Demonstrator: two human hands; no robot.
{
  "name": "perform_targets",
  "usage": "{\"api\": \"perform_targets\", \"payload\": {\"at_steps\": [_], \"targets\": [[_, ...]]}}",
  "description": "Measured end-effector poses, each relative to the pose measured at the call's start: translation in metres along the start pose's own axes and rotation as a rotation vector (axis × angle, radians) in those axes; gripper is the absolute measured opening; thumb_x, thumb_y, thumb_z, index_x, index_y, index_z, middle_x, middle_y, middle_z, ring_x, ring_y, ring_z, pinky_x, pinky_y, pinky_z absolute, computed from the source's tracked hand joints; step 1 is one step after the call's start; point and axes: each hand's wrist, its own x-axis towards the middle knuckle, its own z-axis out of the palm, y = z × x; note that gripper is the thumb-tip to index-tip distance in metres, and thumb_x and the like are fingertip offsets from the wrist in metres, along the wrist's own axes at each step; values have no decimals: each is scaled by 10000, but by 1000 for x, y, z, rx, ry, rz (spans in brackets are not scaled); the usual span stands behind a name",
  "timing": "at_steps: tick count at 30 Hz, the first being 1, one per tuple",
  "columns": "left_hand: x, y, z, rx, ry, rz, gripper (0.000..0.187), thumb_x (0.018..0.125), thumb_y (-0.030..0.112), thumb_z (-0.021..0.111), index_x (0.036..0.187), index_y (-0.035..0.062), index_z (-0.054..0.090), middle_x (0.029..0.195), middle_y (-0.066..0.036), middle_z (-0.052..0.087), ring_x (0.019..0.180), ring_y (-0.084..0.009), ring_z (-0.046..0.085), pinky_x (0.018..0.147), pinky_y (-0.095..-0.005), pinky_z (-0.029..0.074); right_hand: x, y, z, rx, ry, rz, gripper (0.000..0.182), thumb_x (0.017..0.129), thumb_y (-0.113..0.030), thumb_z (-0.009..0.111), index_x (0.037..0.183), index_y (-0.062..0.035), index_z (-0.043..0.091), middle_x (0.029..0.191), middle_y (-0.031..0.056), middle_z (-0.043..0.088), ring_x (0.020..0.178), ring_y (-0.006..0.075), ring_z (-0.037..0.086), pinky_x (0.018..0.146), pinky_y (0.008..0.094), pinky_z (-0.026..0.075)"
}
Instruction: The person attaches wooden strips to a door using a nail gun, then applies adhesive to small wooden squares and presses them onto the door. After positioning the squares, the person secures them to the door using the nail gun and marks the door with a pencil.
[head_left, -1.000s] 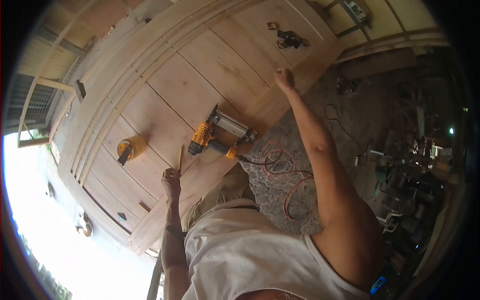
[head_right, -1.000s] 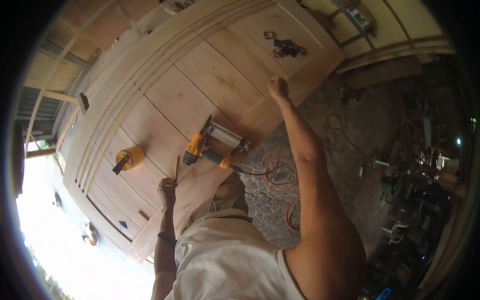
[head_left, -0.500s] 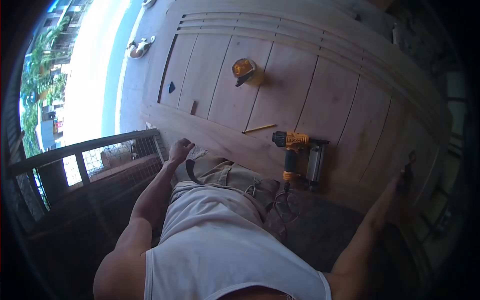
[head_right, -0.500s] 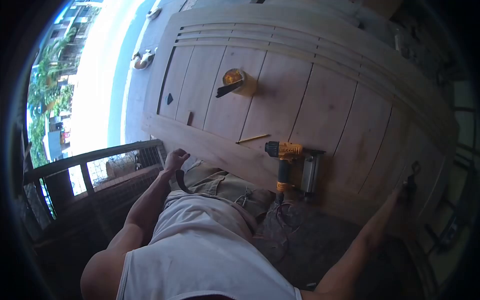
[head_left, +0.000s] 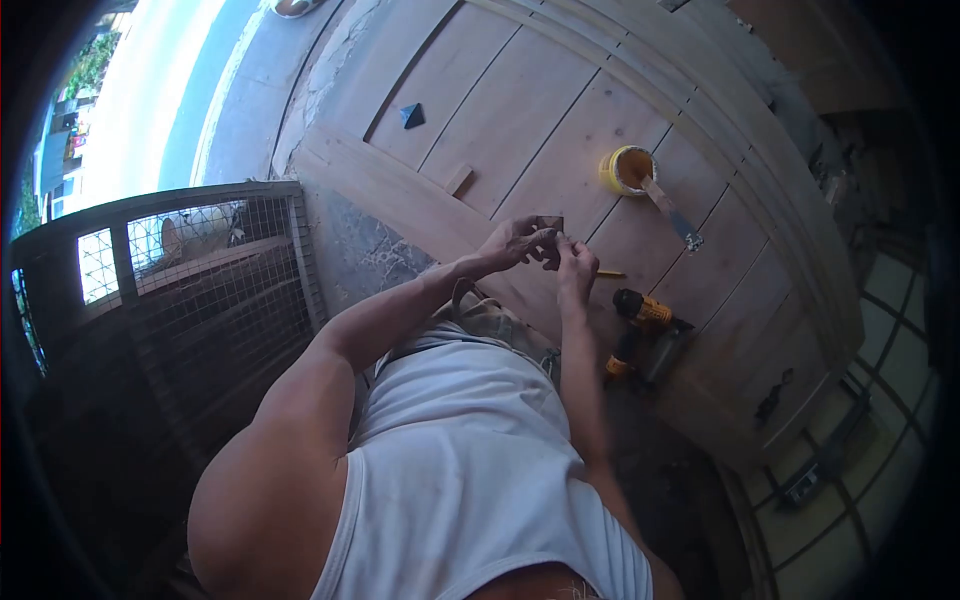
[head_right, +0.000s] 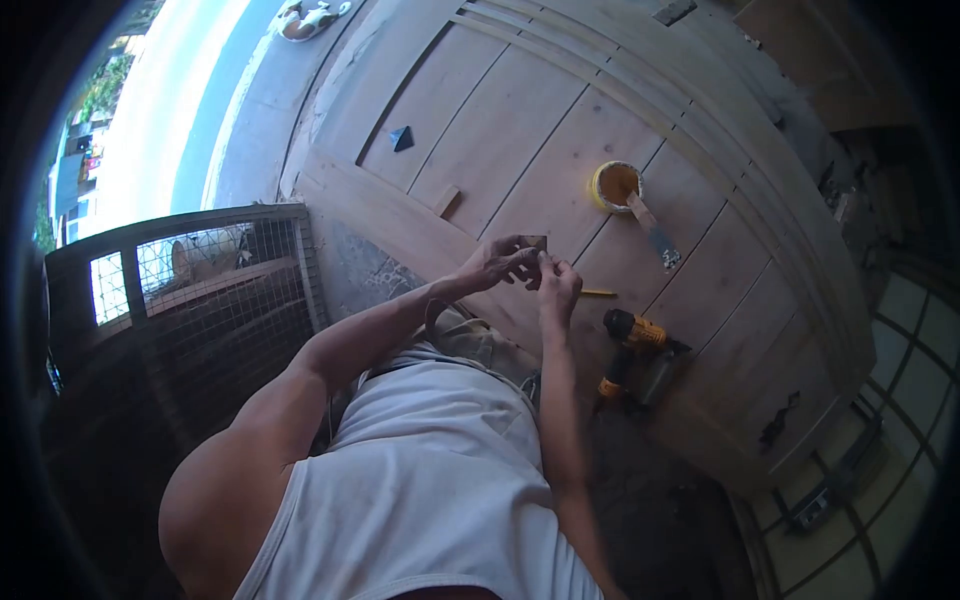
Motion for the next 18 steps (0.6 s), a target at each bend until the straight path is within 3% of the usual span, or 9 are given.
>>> {"api": "perform_targets", "payload": {"at_steps": [2, 5, 7, 8, 9, 11, 12, 14, 18], "targets": [[24, -14, -19, -40, 82, 20, 487, 1104, 417, 635, 1346, -4, 677, 1000, -76, 793, 787, -169, 751, 685, -314, 594, 0, -37, 30, -313, -37, -20, 263, 1047, -181, 706, 1239, -1, 720, 915, 78, 757, 809, 230, 764, 681, 347, 619], [49, -23, -48, 187, 158, 67, 412, 1136, 351, 528, 1211, -24, 681, 873, -92, 767, 727, -179, 739, 675, -344, 592, -22, -91, 37, -1095, 206, -669, 343, 1011, -181, 721, 1314, -20, 706, 1081, 113, 761, 986, 289, 762, 867, 406, 613], [84, -60, -66, 538, 143, 218, 417, 1145, 352, 505, 1256, -10, 679, 872, -132, 772, 742, -210, 765, 697, -385, 595, -46, -152, 31, -1209, 322, -823, 294, 1018, -168, 677, 1280, -39, 711, 1163, 126, 731, 1070, 321, 723, 951, 454, 570], [95, -74, -72, 430, 103, 263, 418, 1143, 363, 516, 1236, -9, 682, 862, -164, 771, 784, -254, 792, 698, -422, 594, -51, -178, 23, -1272, 382, -909, 273, 1022, -162, 655, 1264, -49, 714, 1204, 132, 716, 1112, 337, 703, 993, 479, 549], [90, -54, -76, 436, 43, 135, 420, 1113, 384, 588, 1293, 8, 638, 845, -178, 767, 778, -343, 782, 715, -477, 592, -51, -196, 11, -1450, 486, -916, 277, 1017, -166, 658, 1262, -50, 716, 1216, 139, 710, 1108, 339, 700, 984, 485, 542], [81, -32, -82, 731, 97, 206, 495, 1049, 398, 673, 1356, 16, 605, 819, -186, 760, 760, -400, 759, 700, -528, 576, -42, -220, -7, -1785, 648, -923, 285, 1006, -174, 663, 1258, -53, 718, 1240, 154, 697, 1100, 342, 693, 965, 499, 529], [77, -15, -85, 883, 148, 244, 549, 1018, 406, 715, 1388, 20, 588, 806, -190, 756, 752, -428, 747, 693, -554, 568, -31, -223, -14, -1893, 589, -739, 289, 997, -178, 673, 1253, -53, 723, 1234, 157, 700, 1091, 336, 697, 937, 493, 529], [66, 27, -82, 833, 88, 246, 742, 963, 410, 791, 1504, 8, 480, 979, -210, 770, 895, -407, 755, 766, -536, 587, -10, -220, -27, -2048, 449, -357, 296, 980, -187, 692, 1241, -53, 732, 1220, 162, 706, 1074, 324, 706, 883, 482, 529], [82, 71, -25, 822, 85, 634, 1043, 866, 388, 901, 1644, 4, 323, 1431, -256, 639, 1285, -390, 646, 1006, -511, 563, 16, -228, -33, -2179, 194, -260, 188, 980, -201, 677, 1075, -103, 806, 1093, 143, 762, 955, 296, 745, 721, 442, 531]]}}
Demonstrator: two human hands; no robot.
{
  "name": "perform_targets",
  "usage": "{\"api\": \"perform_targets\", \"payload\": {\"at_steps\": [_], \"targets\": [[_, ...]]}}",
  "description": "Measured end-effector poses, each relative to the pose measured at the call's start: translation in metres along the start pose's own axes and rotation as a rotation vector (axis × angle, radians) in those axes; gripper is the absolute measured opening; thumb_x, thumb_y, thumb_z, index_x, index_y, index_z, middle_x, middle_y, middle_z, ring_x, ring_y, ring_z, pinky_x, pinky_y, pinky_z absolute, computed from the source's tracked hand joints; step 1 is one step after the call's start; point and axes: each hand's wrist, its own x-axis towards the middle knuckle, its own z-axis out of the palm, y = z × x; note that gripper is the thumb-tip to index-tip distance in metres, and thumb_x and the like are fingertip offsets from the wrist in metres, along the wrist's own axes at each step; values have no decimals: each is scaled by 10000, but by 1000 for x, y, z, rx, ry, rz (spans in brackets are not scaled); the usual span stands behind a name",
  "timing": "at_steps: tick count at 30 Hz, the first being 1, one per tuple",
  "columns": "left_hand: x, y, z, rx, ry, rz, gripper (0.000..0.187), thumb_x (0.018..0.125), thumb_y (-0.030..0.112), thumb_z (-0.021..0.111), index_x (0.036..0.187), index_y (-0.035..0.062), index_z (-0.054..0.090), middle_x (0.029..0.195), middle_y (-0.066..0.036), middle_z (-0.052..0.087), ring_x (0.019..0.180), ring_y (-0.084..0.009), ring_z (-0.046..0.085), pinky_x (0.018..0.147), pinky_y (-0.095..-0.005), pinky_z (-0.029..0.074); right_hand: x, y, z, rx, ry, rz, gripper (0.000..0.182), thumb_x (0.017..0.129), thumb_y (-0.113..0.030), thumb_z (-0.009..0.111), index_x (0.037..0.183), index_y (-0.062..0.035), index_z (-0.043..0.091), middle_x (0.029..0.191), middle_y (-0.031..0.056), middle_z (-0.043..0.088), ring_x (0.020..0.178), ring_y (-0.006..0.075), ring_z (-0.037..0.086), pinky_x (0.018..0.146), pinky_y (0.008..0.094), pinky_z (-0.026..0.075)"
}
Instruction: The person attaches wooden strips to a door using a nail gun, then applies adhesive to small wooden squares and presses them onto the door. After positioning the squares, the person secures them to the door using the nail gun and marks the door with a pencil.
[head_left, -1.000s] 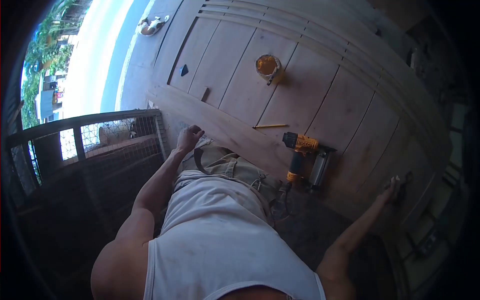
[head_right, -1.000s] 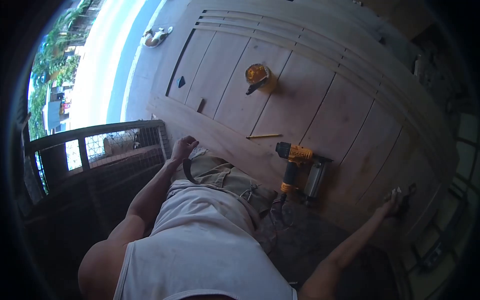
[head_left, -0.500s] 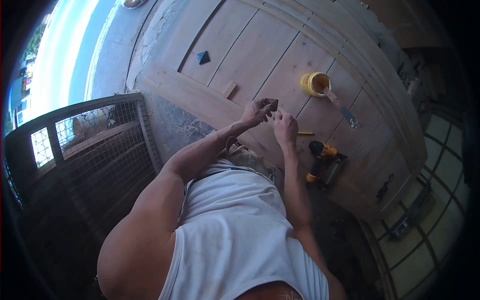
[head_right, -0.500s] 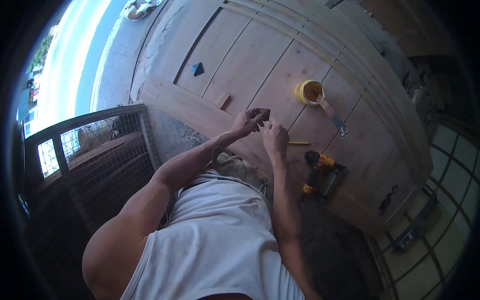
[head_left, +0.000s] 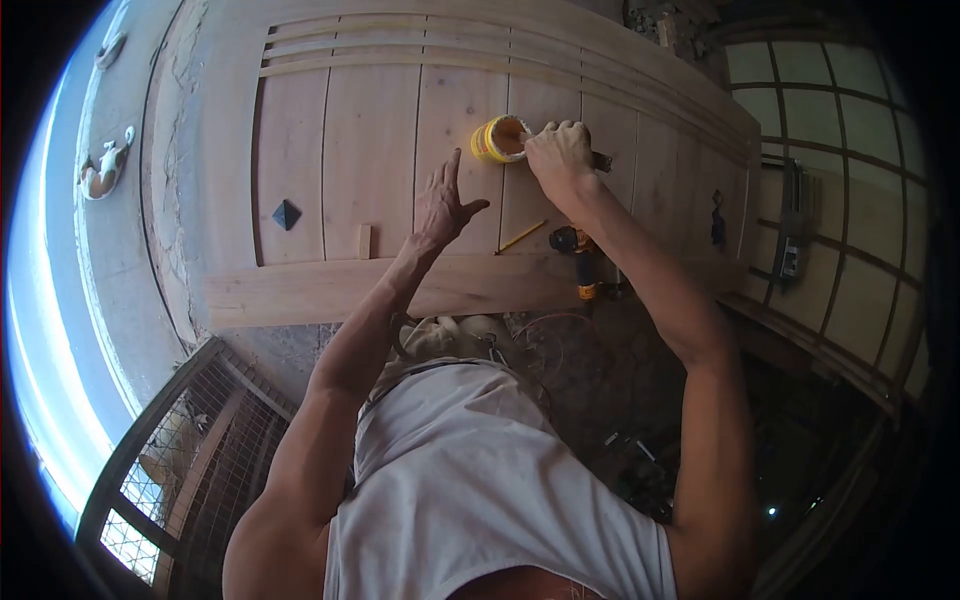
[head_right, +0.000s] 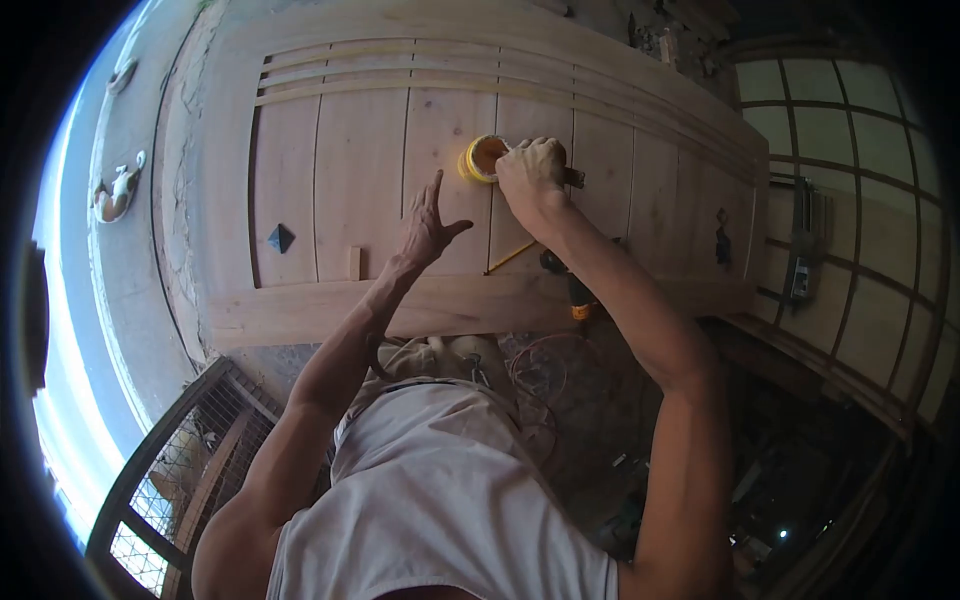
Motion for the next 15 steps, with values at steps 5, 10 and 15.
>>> {"api": "perform_targets", "payload": {"at_steps": [5, 10, 15], "targets": [[75, 31, 46, -318, 276, 117, 1114, 806, 407, 932, 1660, 46, 314, 1558, -215, 533, 1413, -409, 538, 1171, -504, 467, 21, -15, -8, 62, 57, 90, 170, 958, -173, 704, 1062, -109, 823, 1032, 104, 783, 935, 272, 762, 690, 437, 582], [100, 23, 65, -341, 193, 152, 937, 773, 300, 947, 1529, 59, 448, 1486, -196, 580, 1376, -417, 564, 1141, -506, 488, 34, 0, 10, 278, -178, -102, 204, 962, -154, 700, 1102, -91, 835, 1141, 137, 815, 1032, 300, 802, 772, 513, 646], [87, 36, 42, -396, 144, 63, 934, 750, 295, 954, 1518, 88, 465, 1445, -173, 603, 1365, -403, 571, 1121, -511, 504, 48, 39, 7, 526, -156, -120, 208, 932, -97, 684, 1065, 6, 805, 1140, 206, 797, 1074, 350, 789, 859, 486, 645]]}}
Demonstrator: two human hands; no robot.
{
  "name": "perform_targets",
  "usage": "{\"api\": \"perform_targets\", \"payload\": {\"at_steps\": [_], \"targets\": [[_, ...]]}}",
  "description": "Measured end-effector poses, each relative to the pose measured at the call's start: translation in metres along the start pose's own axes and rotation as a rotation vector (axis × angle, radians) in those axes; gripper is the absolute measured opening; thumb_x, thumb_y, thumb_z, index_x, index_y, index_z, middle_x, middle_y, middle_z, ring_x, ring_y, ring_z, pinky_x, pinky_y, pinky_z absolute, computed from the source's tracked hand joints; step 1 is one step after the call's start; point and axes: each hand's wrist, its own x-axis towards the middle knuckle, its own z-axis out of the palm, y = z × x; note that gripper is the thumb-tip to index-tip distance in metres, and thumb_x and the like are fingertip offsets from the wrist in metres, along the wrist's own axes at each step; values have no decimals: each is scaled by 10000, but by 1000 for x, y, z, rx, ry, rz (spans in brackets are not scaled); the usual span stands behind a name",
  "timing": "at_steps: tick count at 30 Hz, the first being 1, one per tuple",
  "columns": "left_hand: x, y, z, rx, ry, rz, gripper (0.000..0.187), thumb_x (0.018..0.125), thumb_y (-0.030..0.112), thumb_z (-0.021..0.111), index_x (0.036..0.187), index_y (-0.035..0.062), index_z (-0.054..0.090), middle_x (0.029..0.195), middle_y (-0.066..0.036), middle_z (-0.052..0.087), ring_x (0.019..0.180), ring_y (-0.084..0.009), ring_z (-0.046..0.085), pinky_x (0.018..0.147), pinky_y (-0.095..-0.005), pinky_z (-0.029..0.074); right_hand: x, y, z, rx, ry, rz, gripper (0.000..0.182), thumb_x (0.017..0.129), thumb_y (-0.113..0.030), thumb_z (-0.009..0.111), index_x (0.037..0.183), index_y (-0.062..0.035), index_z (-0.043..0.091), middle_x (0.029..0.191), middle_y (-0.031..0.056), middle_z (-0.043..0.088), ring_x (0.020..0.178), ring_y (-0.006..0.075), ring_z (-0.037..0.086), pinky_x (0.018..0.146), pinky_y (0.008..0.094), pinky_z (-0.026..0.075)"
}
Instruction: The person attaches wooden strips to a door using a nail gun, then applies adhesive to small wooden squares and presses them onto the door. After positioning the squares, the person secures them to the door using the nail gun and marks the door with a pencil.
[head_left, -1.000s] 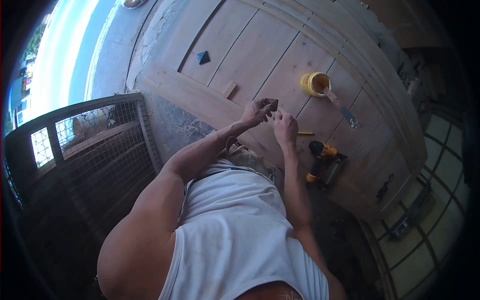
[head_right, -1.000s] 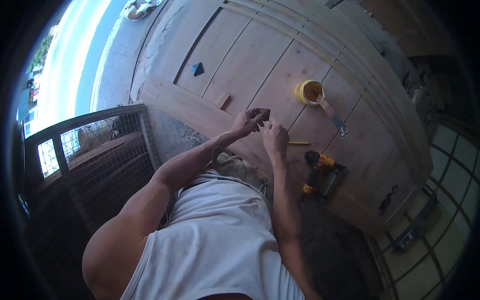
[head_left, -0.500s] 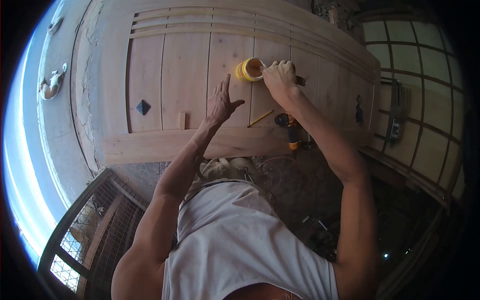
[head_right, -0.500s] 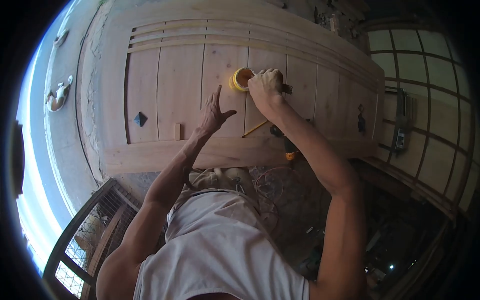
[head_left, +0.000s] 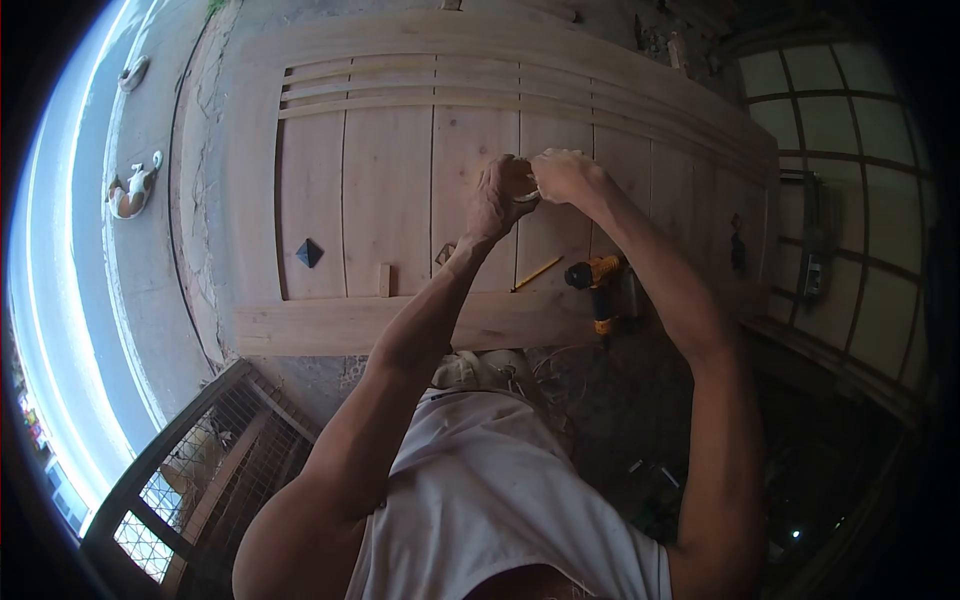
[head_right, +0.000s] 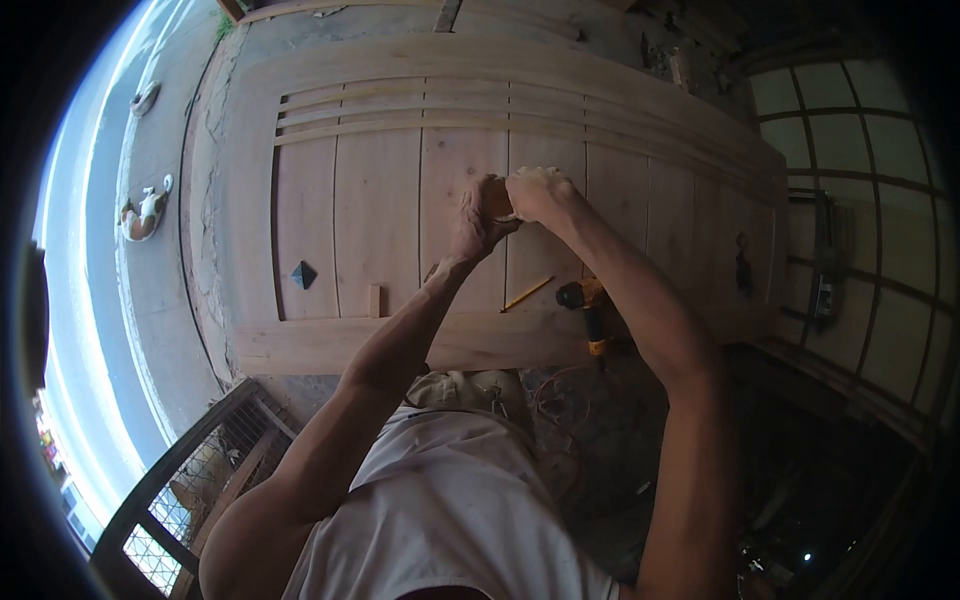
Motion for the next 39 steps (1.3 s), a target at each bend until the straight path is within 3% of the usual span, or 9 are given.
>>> {"api": "perform_targets", "payload": {"at_steps": [7, 10, 19, 25, 28, 31, 34, 37, 39], "targets": [[1, 10, -7, 25, 3, 24, 926, 753, 302, 961, 1510, 97, 468, 1411, -166, 629, 1319, -395, 605, 1091, -498, 523, -59, 12, -70, 231, -310, 201, 261, 940, -78, 603, 1119, -8, 779, 1172, 217, 778, 1134, 413, 747, 939, 542, 591], [3, 7, -4, 28, -6, -16, 918, 763, 335, 964, 1502, 98, 474, 1378, -160, 651, 1304, -379, 611, 1087, -489, 511, -77, 35, -16, 221, -15, 145, 270, 952, -89, 591, 1143, -38, 775, 1151, 209, 782, 1125, 414, 738, 964, 544, 580], [3, 3, 1, -12, 6, 6, 837, 760, 294, 972, 1446, 85, 542, 1300, -136, 705, 1239, -325, 680, 1047, -462, 545, -63, 16, 21, 361, 155, 223, 280, 987, -204, 647, 1191, -98, 809, 1102, 213, 787, 1056, 417, 746, 947, 531, 581], [4, 0, 0, -46, -15, 14, 839, 750, 297, 951, 1456, 100, 543, 1320, -138, 693, 1250, -367, 642, 1059, -501, 514, -120, 40, 38, 816, 182, 268, 362, 946, -240, 765, 1278, -98, 796, 969, 180, 808, 884, 287, 788, 829, 407, 580], [3, -1, 0, -4, 26, 87, 744, 776, 282, 964, 1385, 81, 586, 1260, -111, 722, 1198, -313, 694, 1025, -456, 548, -144, 50, 92, 890, 328, 296, 413, 932, -318, 775, 1290, -113, 797, 916, 151, 798, 874, 262, 776, 829, 404, 574], [3, -9, 2, -48, -25, 69, 876, 774, 320, 972, 1484, 64, 529, 1339, -153, 685, 1262, -352, 649, 1077, -469, 517, -161, 38, 110, 1223, 217, 351, 457, 930, -323, 780, 1305, -61, 780, 845, 106, 759, 801, 176, 718, 801, 351, 557], [-3, -26, 7, 89, 29, 124, 1119, 731, 351, 979, 1635, 71, 382, 1463, -223, 599, 1330, -434, 585, 1115, -537, 487, -158, 19, 141, 1254, 366, 282, 509, 947, -348, 765, 1333, -17, 753, 809, 64, 713, 763, 117, 657, 771, 318, 543], [-33, -16, -29, 338, -1, 20, 1252, 732, 373, 984, 1706, 69, 257, 1516, -270, 542, 1365, -464, 555, 1131, -537, 484, -158, 10, 153, 1216, 243, 400, 524, 972, -368, 740, 1356, -12, 735, 815, 55, 704, 771, 123, 653, 752, 327, 538], [-67, -47, -55, 457, -68, -157, 1028, 792, 370, 940, 1624, 73, 416, 1487, -220, 584, 1330, -426, 585, 1083, -515, 514, -152, 6, 165, 1259, 280, 351, 529, 982, -384, 729, 1367, -22, 730, 836, 93, 737, 802, 169, 710, 761, 353, 552]]}}
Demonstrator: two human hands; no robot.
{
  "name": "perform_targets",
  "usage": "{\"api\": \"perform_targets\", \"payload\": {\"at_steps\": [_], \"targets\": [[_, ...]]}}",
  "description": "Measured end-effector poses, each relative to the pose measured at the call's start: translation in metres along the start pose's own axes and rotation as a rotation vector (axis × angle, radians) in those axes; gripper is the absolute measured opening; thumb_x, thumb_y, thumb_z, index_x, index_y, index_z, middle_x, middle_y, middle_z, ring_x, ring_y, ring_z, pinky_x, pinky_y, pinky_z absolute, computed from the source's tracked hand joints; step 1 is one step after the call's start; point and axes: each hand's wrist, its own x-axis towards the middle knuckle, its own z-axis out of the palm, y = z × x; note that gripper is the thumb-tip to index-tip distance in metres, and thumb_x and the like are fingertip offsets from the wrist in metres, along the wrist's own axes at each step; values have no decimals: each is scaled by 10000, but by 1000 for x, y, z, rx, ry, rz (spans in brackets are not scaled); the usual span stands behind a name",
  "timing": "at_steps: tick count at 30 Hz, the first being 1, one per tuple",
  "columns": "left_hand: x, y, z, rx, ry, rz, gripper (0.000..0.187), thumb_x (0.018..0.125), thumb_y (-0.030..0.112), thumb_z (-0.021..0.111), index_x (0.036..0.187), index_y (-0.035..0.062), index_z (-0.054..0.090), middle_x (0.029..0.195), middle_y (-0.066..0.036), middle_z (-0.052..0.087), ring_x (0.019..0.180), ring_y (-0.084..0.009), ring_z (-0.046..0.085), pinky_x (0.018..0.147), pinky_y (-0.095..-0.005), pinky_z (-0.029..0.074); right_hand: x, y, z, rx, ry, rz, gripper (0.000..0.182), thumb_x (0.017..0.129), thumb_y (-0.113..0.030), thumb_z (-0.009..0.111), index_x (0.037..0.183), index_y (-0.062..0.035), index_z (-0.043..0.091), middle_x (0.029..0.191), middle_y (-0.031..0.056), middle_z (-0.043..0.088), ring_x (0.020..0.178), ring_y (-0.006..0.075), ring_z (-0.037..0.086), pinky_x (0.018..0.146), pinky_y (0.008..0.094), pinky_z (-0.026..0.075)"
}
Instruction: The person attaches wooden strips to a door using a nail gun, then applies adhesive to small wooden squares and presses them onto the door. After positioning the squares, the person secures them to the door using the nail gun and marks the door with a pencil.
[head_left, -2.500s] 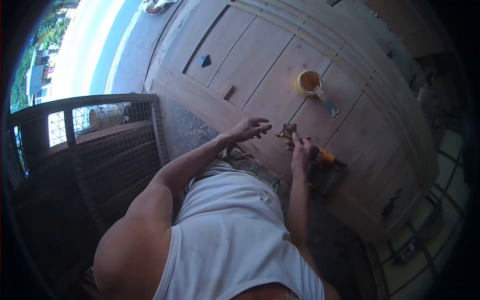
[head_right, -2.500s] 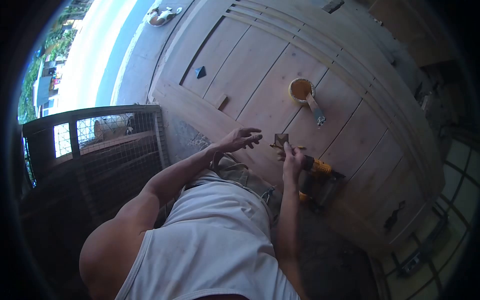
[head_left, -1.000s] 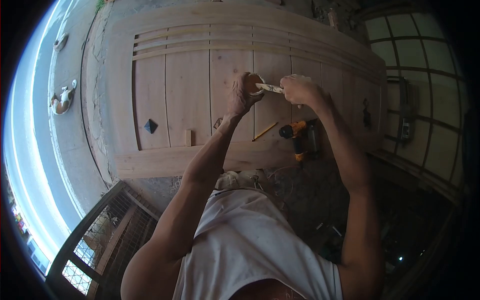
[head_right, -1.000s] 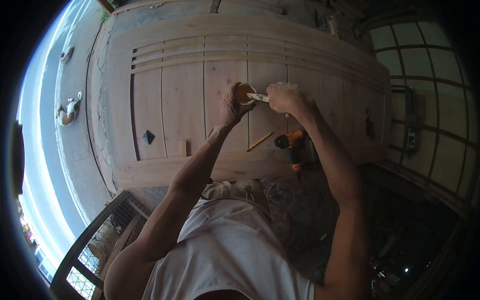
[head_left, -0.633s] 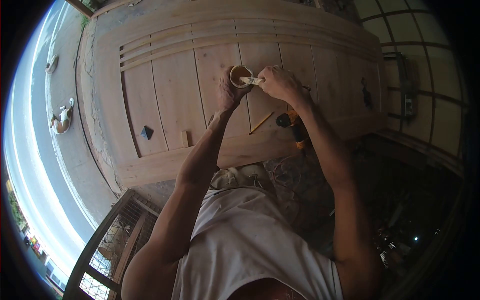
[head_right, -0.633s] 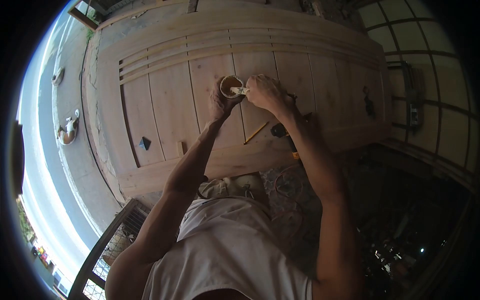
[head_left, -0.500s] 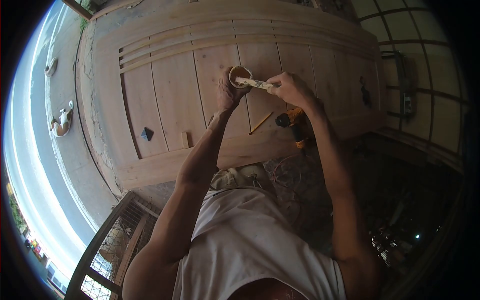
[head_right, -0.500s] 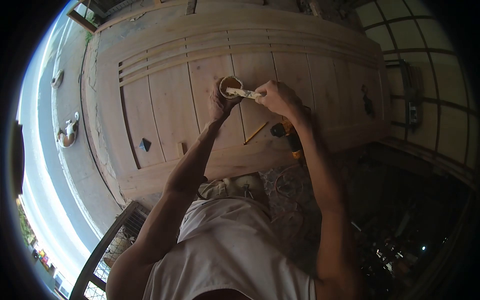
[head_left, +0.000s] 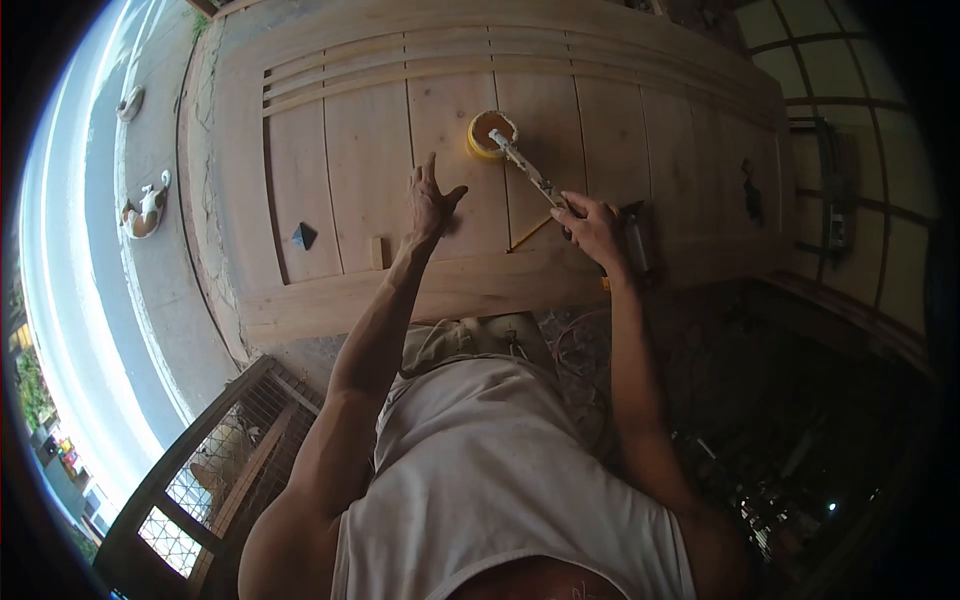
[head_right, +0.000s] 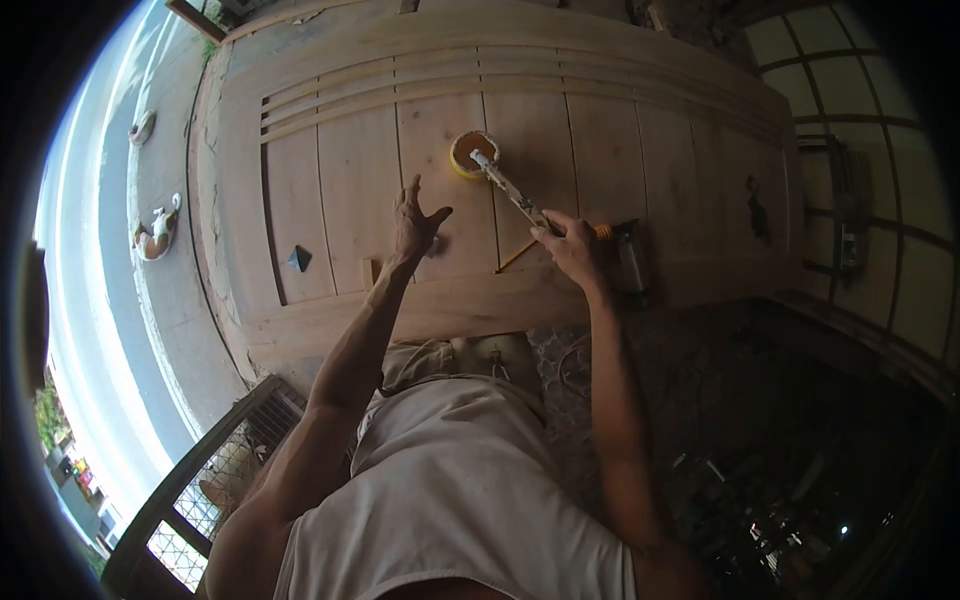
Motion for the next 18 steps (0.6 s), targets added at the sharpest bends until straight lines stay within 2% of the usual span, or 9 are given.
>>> {"api": "perform_targets", "payload": {"at_steps": [2, 5, 7, 8, 10, 11, 13, 16, 18], "targets": [[-43, -40, -8, 129, -149, -146, 908, 817, 374, 918, 1564, 74, 499, 1469, -192, 603, 1307, -404, 601, 1056, -508, 527, 0, 12, 8, -44, 46, -104, 513, 988, -381, 724, 1350, -17, 732, 871, 134, 764, 851, 228, 757, 779, 384, 568], [-90, -29, -19, 283, -177, -225, 772, 836, 391, 897, 1471, 80, 586, 1438, -153, 630, 1269, -362, 622, 1017, -496, 539, 7, 9, 7, -285, 212, -333, 435, 992, -331, 721, 1267, 4, 752, 939, 182, 789, 932, 322, 792, 814, 434, 594], [-99, -10, -18, 309, -152, -212, 871, 818, 404, 915, 1531, 75, 535, 1487, -168, 599, 1318, -370, 597, 1061, -496, 524, 7, -25, -9, -514, 309, -427, 354, 992, -278, 714, 1192, 8, 773, 977, 192, 795, 957, 365, 790, 835, 462, 610], [-97, 1, -12, 312, -140, -199, 921, 810, 411, 923, 1560, 73, 510, 1511, -175, 583, 1343, -374, 585, 1083, -495, 517, 11, -41, -18, -633, 255, -416, 303, 984, -251, 715, 1152, -8, 784, 973, 185, 796, 946, 359, 794, 824, 463, 617], [-70, 18, 5, 237, 69, -21, 1027, 786, 418, 944, 1609, 60, 444, 1565, -189, 535, 1397, -389, 544, 1133, -504, 489, 30, -81, -30, -869, 147, -389, 207, 969, -196, 717, 1070, -39, 807, 963, 172, 798, 924, 346, 801, 803, 465, 629], [-62, 26, 14, 200, 159, 60, 1081, 774, 421, 954, 1633, 53, 411, 1592, -196, 511, 1423, -396, 524, 1158, -508, 474, 36, -102, -34, -941, 172, -507, 150, 959, -162, 706, 1005, -48, 793, 960, 167, 798, 906, 336, 801, 793, 468, 629], [-22, 65, 12, 22, 143, 154, 1214, 744, 427, 983, 1677, 24, 319, 1650, -227, 430, 1484, -404, 463, 1217, -524, 425, 57, -133, -30, -1075, 175, -665, 100, 936, -117, 702, 939, -67, 789, 956, 148, 802, 882, 305, 807, 762, 453, 634], [39, 85, 34, -248, 260, 99, 1130, 738, 409, 998, 1604, 2, 396, 1564, -240, 525, 1438, -388, 520, 1195, -521, 445, 97, -170, -21, -1183, 138, -777, 96, 911, -120, 722, 948, -82, 802, 964, 122, 815, 886, 275, 816, 736, 417, 638], [59, 88, 38, -385, 183, 143, 1025, 750, 371, 996, 1533, 2, 448, 1477, -232, 596, 1389, -375, 572, 1165, -514, 473, 108, -183, -15, -1216, 113, -722, 108, 898, -130, 735, 966, -81, 803, 978, 129, 817, 907, 285, 816, 752, 421, 642]]}}
